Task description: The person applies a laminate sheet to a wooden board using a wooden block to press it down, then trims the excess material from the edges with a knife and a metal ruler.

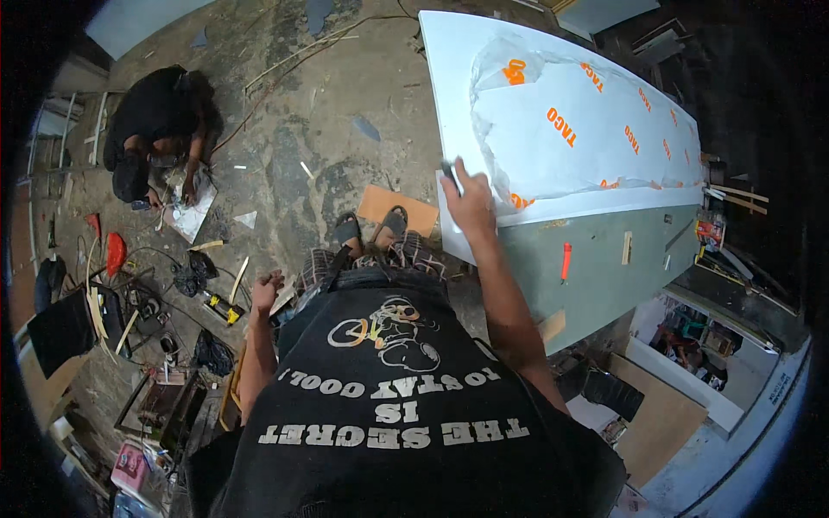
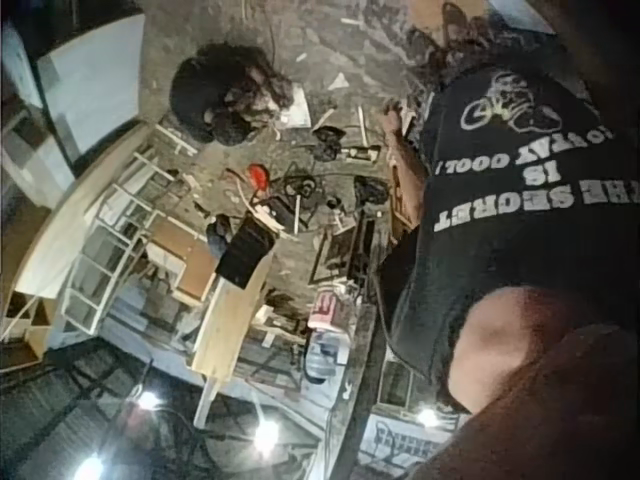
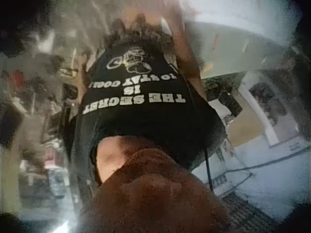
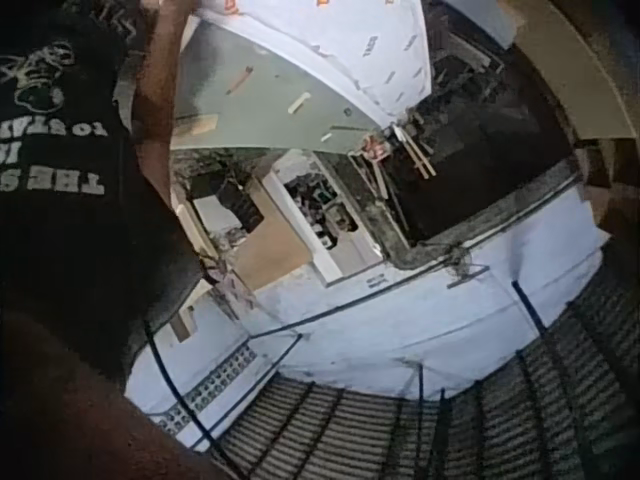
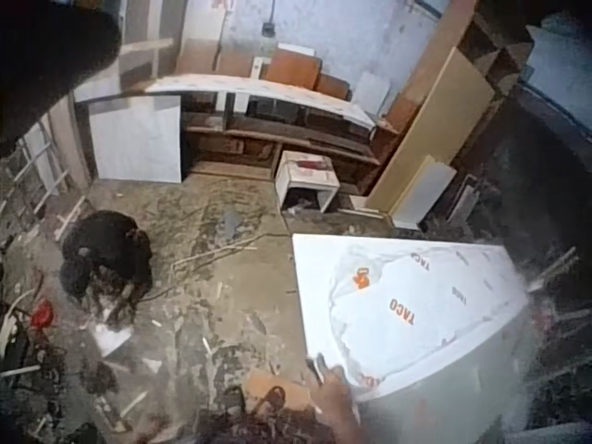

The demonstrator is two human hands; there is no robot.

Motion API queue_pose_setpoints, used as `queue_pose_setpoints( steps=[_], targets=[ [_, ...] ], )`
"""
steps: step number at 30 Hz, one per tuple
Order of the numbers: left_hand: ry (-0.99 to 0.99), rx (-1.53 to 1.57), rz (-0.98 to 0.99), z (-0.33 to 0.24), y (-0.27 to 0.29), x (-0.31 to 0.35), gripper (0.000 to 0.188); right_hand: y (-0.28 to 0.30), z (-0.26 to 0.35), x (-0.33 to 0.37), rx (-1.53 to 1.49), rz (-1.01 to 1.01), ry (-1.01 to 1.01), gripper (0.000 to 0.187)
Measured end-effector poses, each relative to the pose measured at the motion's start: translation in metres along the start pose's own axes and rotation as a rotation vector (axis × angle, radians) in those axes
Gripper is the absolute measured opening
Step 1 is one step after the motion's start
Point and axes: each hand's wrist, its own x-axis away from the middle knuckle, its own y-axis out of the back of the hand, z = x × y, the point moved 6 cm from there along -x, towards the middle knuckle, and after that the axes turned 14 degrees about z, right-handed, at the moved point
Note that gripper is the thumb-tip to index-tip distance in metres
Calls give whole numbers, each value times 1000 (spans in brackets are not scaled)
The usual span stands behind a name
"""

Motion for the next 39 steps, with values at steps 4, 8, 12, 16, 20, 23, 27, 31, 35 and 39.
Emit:
queue_pose_setpoints(
  steps=[4, 8, 12, 16, 20, 23, 27, 31, 35, 39],
  targets=[
    [9, -91, -16, 2, 5, 13, 32, -4, 3, 3, -16, -24, 1, 53],
    [80, -85, 19, 12, 2, 16, 28, 19, 39, -83, 78, -25, 40, 53],
    [26, -100, 5, -3, 13, 20, 28, 23, 38, -98, 31, -47, 20, 52],
    [-79, 60, -69, -10, 22, 31, 28, 12, 25, -60, 44, -32, 31, 55],
    [67, -80, -26, 3, 32, 23, 27, 23, 38, -92, 65, -14, 28, 54],
    [3, -1, 2, 9, 37, 0, 26, 34, 49, -139, 57, -84, 71, 51],
    [-45, 66, -32, -33, 26, -6, 25, 24, 42, -113, 57, -43, 55, 51],
    [-39, -62, -14, -81, 15, -26, 28, 31, 40, -108, 46, -70, 79, 50],
    [-212, -231, 178, -60, 58, -65, 34, 46, 70, -170, -6, -60, 78, 52],
    [-135, -93, 29, -153, 57, -78, 30, 28, 45, -129, 15, 12, 38, 51]
  ],
)
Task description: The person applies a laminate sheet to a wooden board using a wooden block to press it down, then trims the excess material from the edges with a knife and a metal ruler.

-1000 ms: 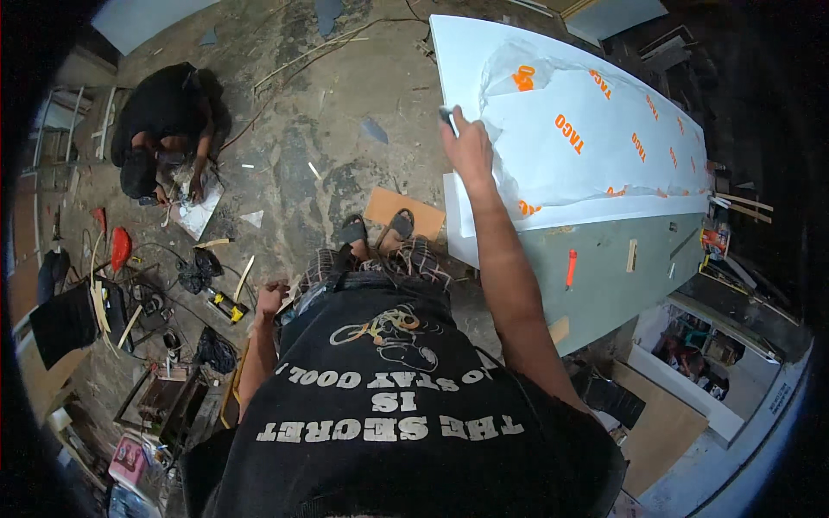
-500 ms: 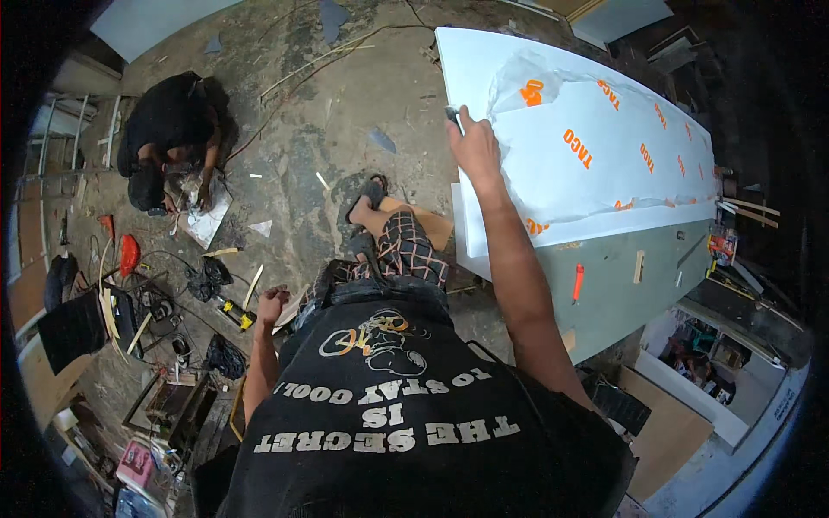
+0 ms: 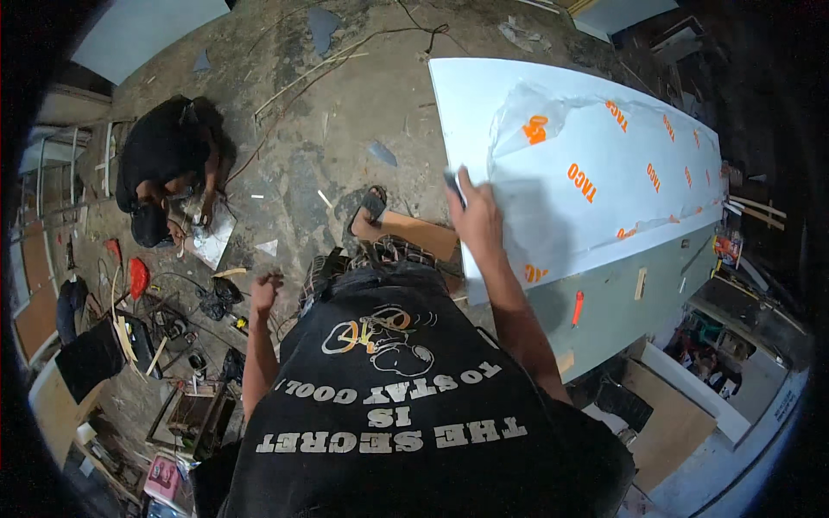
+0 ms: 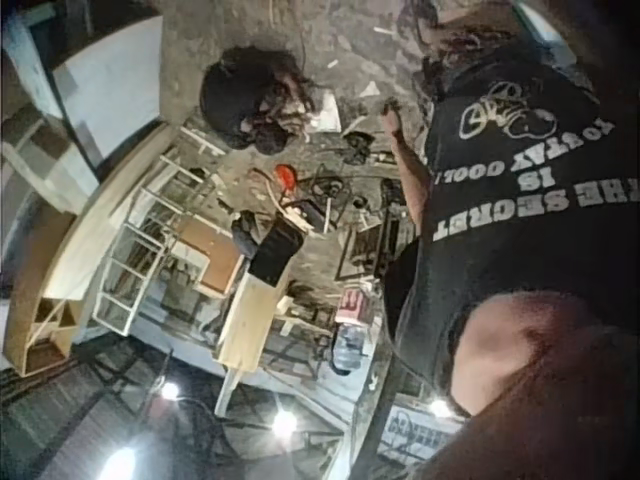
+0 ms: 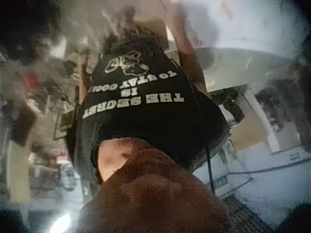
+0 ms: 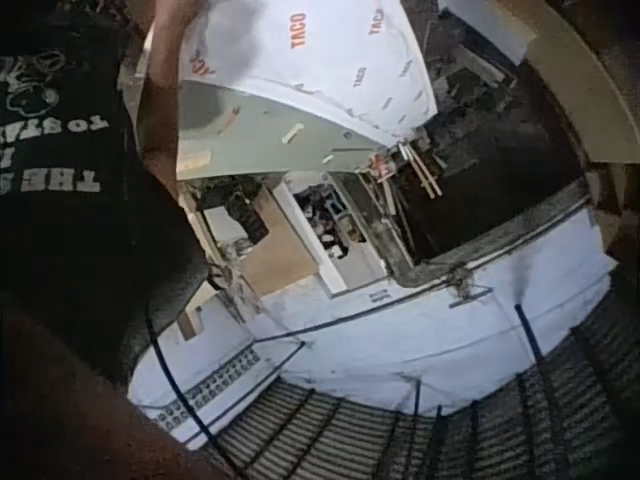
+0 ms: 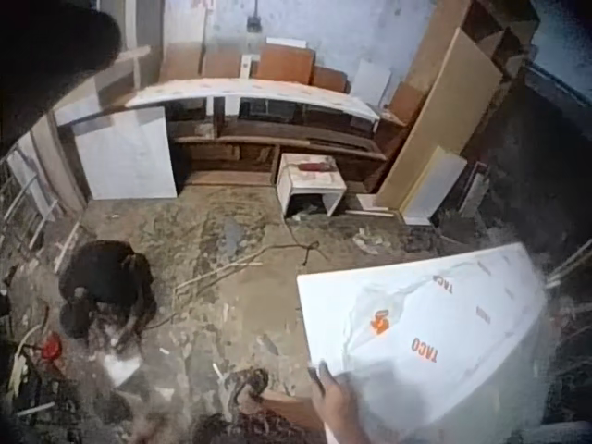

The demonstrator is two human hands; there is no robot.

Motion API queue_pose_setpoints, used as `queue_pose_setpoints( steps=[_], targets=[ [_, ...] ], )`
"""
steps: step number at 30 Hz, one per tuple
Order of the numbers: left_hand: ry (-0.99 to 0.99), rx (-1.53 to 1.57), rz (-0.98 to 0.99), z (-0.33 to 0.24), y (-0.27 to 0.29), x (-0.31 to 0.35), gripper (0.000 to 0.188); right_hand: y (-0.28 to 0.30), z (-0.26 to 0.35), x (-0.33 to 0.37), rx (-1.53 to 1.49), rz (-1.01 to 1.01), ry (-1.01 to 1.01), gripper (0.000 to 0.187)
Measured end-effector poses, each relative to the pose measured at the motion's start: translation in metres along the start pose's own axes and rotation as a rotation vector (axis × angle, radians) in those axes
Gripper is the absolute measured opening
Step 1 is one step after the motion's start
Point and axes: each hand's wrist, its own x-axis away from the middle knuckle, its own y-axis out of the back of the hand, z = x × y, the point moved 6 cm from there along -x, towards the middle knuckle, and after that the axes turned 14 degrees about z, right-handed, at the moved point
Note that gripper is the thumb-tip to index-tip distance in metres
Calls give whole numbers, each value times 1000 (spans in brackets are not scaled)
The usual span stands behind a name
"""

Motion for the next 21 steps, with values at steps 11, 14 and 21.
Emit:
queue_pose_setpoints(
  steps=[11, 14, 21],
  targets=[
    [-8, -230, 30, -106, -11, -64, 38, 18, 10, -51, -9, 18, -10, 50],
    [14, -141, -1, -121, -10, -62, 37, 18, 0, -20, -62, 82, -66, 52],
    [-103, -255, 259, -112, 10, -80, 35, 47, 39, -134, -48, -97, -10, 48]
  ],
)
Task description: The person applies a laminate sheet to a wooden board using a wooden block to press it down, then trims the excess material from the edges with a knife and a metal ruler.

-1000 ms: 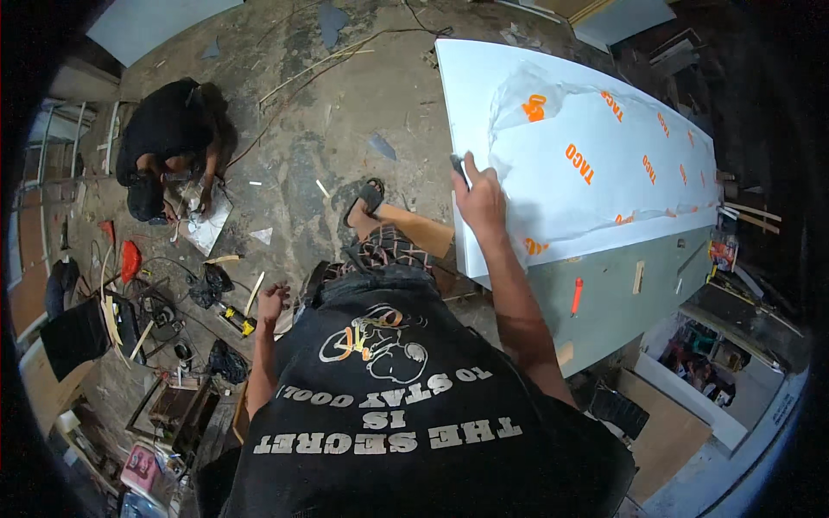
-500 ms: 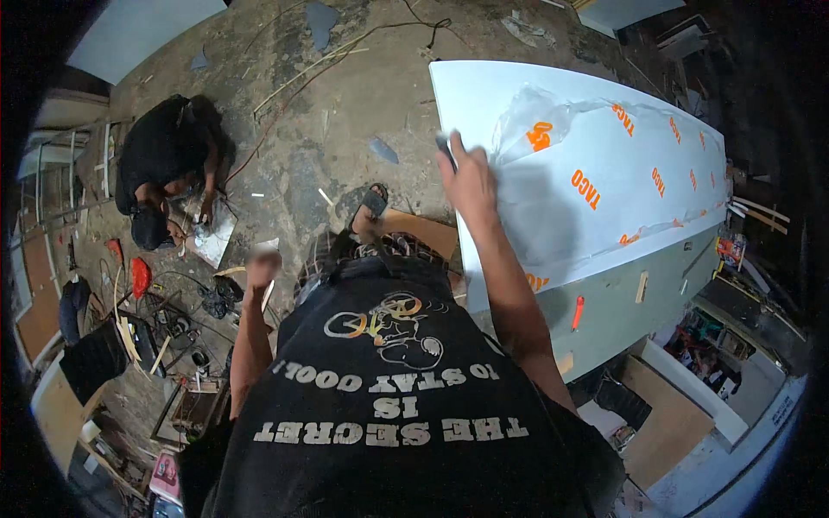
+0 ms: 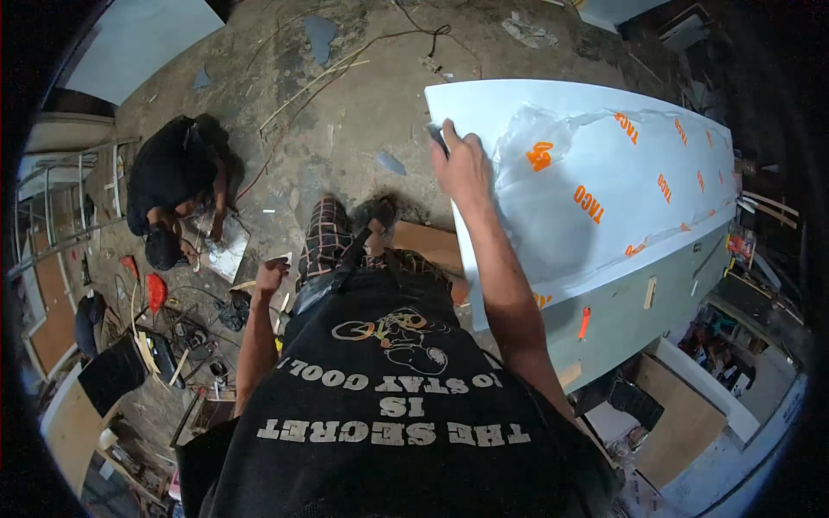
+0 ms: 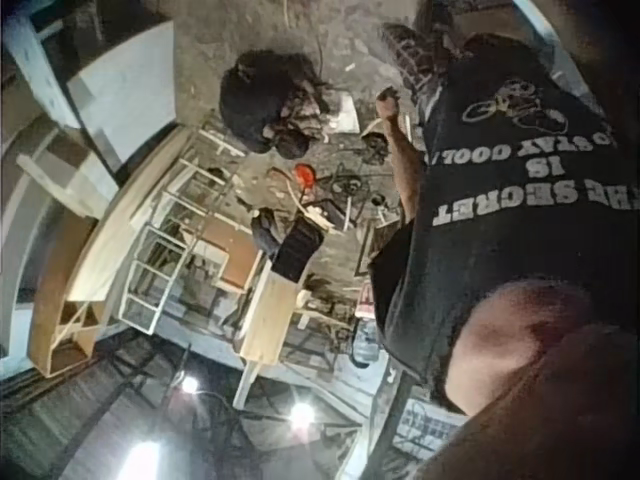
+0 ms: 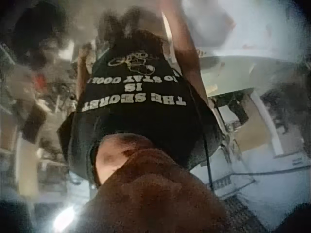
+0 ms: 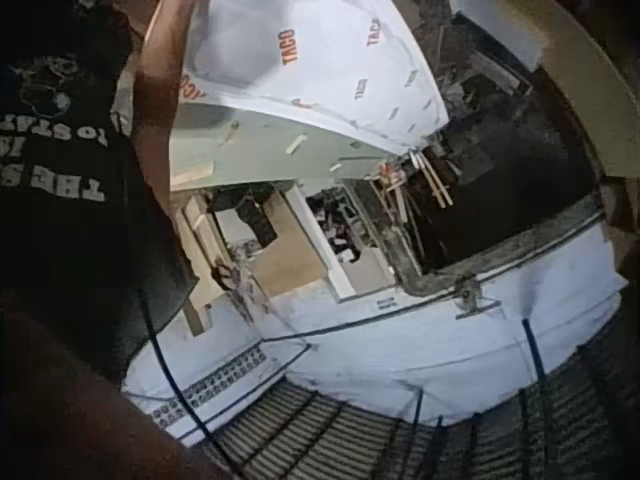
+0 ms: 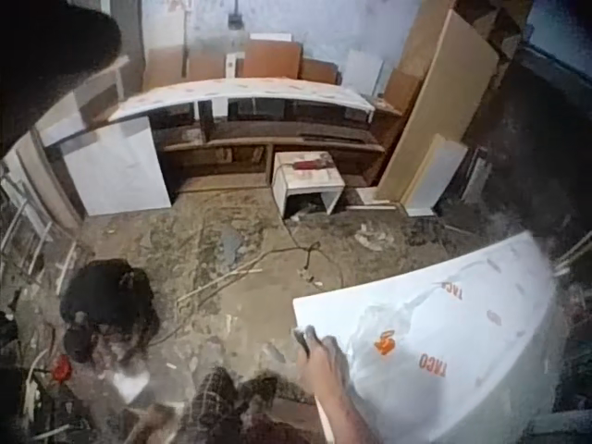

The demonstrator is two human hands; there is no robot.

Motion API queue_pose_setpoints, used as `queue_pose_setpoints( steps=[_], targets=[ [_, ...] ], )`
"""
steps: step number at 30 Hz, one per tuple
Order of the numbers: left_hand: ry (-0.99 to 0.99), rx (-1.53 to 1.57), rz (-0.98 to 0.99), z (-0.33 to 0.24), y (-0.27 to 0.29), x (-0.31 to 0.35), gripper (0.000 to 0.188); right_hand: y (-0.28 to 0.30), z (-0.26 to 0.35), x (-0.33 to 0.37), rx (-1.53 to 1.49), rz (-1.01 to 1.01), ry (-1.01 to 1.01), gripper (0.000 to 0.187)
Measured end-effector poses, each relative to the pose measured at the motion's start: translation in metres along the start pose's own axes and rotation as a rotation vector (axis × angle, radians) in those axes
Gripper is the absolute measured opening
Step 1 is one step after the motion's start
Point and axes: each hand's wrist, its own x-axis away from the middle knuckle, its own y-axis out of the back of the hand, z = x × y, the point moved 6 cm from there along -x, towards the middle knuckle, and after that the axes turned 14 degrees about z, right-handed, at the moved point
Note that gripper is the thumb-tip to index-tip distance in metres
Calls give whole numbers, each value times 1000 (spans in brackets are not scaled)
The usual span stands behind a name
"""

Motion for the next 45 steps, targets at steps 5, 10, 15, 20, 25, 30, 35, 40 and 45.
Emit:
queue_pose_setpoints(
  steps=[5, 10, 15, 20, 25, 30, 35, 40, 45],
  targets=[
    [194, 61, -185, -21, 13, -6, 43, -13, -19, 48, 20, 89, -21, 50],
    [239, 81, -35, 8, 24, -35, 49, -4, 6, -12, 17, 14, 21, 47],
    [111, 80, -62, -13, 53, -65, 44, -11, 3, 7, -11, 47, -9, 48],
    [155, 6, -121, -64, 46, -76, 38, -5, 11, -18, 31, 81, -27, 49],
    [83, -47, -63, -52, 47, -73, 38, -2, 22, -41, 16, 71, -49, 51],
    [171, 94, -96, -24, 44, -64, 38, 0, 20, -35, -14, 108, -84, 49],
    [151, 210, 68, 26, 56, -66, 45, 3, 26, -45, -75, -28, -57, 46],
    [13, -70, 36, -65, 68, -122, 41, -7, 8, -11, -111, -64, -71, 48],
    [-222, -477, 209, -289, 4, -224, 42, 11, 22, -26, -212, -203, -162, 51]
  ],
)
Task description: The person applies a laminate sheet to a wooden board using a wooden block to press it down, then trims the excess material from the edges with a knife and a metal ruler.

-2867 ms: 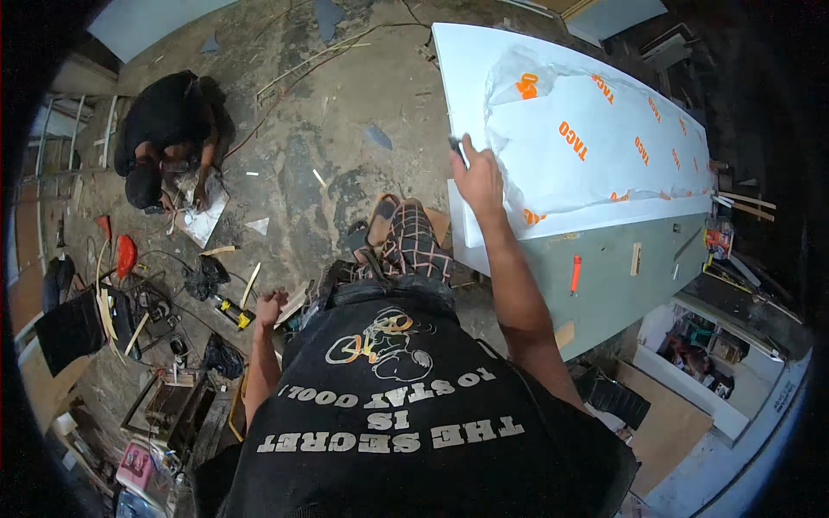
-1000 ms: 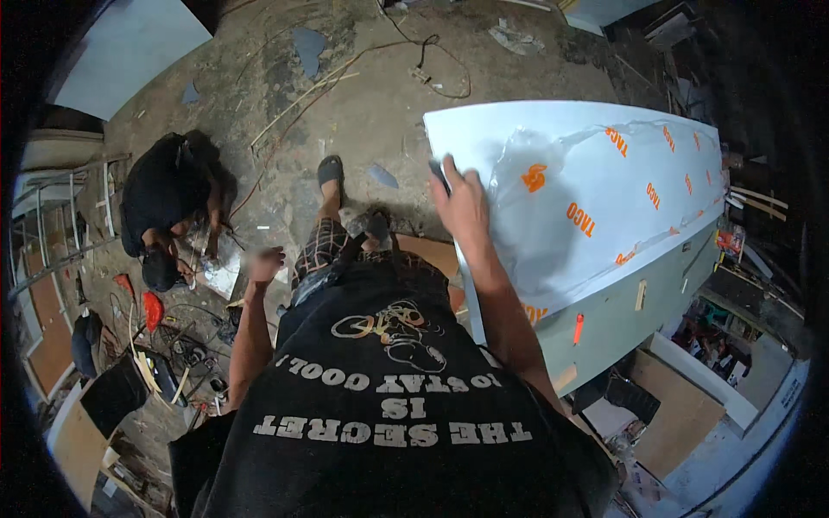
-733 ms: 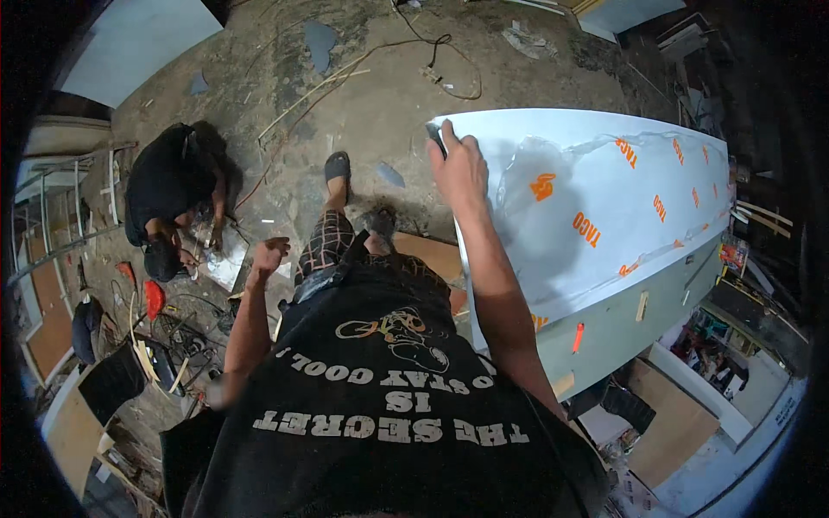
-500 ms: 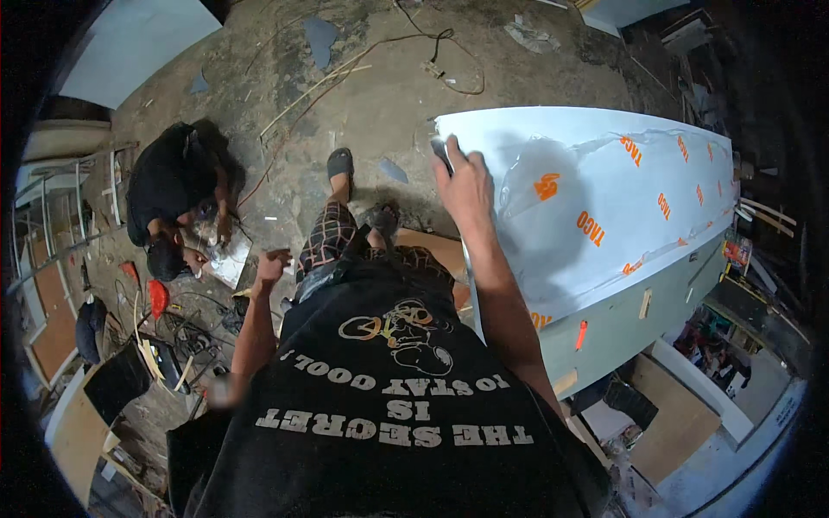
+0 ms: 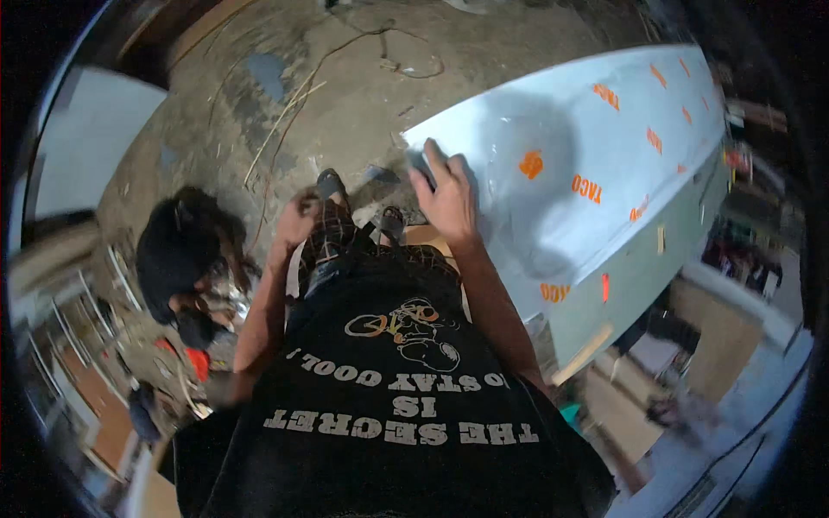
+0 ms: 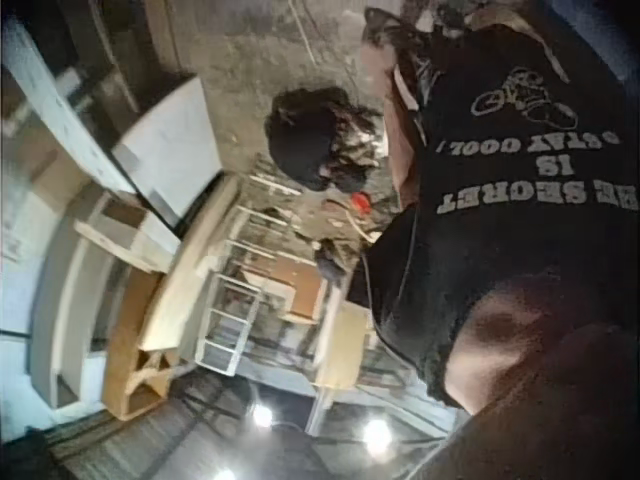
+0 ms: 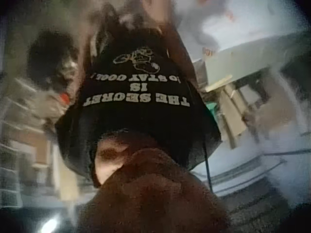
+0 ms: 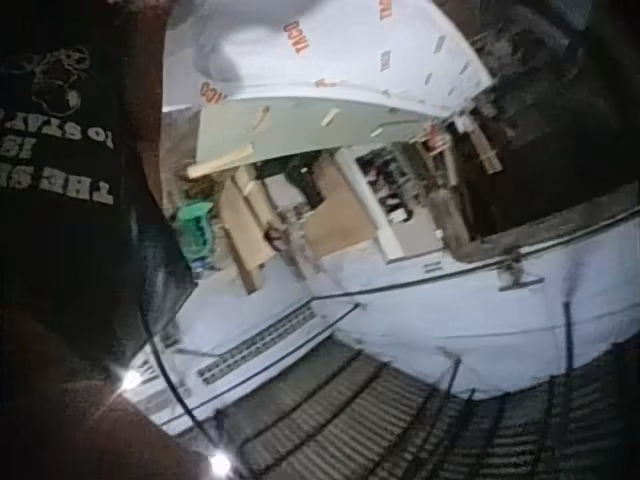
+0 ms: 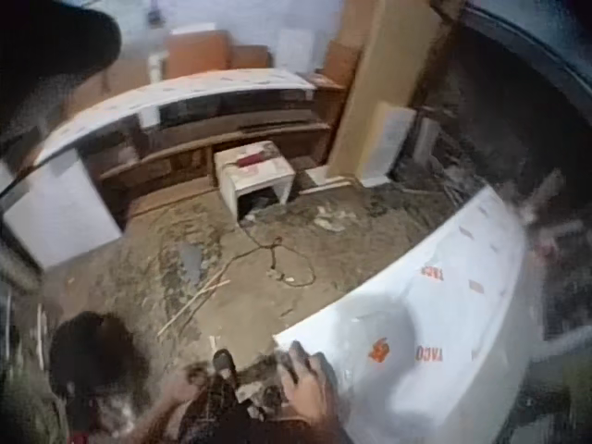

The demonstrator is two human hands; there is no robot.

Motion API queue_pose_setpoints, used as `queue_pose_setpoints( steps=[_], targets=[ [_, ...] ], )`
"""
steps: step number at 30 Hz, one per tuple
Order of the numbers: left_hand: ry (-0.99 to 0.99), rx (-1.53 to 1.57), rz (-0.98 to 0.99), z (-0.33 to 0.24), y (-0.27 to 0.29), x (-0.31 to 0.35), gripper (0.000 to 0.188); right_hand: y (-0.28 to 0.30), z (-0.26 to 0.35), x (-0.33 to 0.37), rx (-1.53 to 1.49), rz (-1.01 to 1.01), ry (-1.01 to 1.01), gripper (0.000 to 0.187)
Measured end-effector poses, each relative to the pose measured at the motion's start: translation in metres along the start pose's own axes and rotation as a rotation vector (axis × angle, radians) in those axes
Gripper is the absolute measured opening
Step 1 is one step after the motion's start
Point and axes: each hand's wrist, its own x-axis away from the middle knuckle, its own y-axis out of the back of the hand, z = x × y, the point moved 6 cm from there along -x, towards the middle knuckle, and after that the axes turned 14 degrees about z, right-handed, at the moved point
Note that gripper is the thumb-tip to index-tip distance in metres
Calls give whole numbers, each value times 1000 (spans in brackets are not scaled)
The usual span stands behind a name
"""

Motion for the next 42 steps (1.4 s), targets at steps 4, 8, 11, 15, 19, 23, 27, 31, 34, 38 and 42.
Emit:
queue_pose_setpoints(
  steps=[4, 8, 11, 15, 19, 23, 27, 31, 34, 38, 42],
  targets=[
    [-470, -396, 30, -186, -1, -53, 46, -28, -18, 99, -97, 179, -164, 55],
    [-849, -875, 242, -243, -25, -93, 41, -43, -27, 203, -147, 231, -520, 55],
    [-961, -861, 273, -225, -21, -115, 35, -54, -31, 257, -179, -36, -756, 54],
    [-986, -949, 362, -231, -18, -121, 28, -86, -39, 308, -365, -362, -942, 48],
    [-678, -985, 19, -249, 4, -116, 19, -102, -58, 352, -365, -307, -829, 52],
    [-904, -1057, -65, -280, -47, -76, 46, -99, -102, 393, -413, -88, -852, 52],
    [-794, -1225, 71, -244, -164, -47, 78, -83, -148, 468, -241, -3, -883, 46],
    [-779, -942, 342, -222, -290, 17, 77, -70, -171, 542, -299, -189, -894, 44],
    [-1090, -674, 481, -207, -393, 102, 54, -84, -182, 581, -457, -127, -1040, 45],
    [-1311, -579, 950, -176, -471, 168, 37, -121, -185, 608, -400, -41, -1130, 39],
    [-860, -362, 657, -183, -364, 75, 31, -183, -182, 660, -797, -25, -1362, 39]
  ],
)
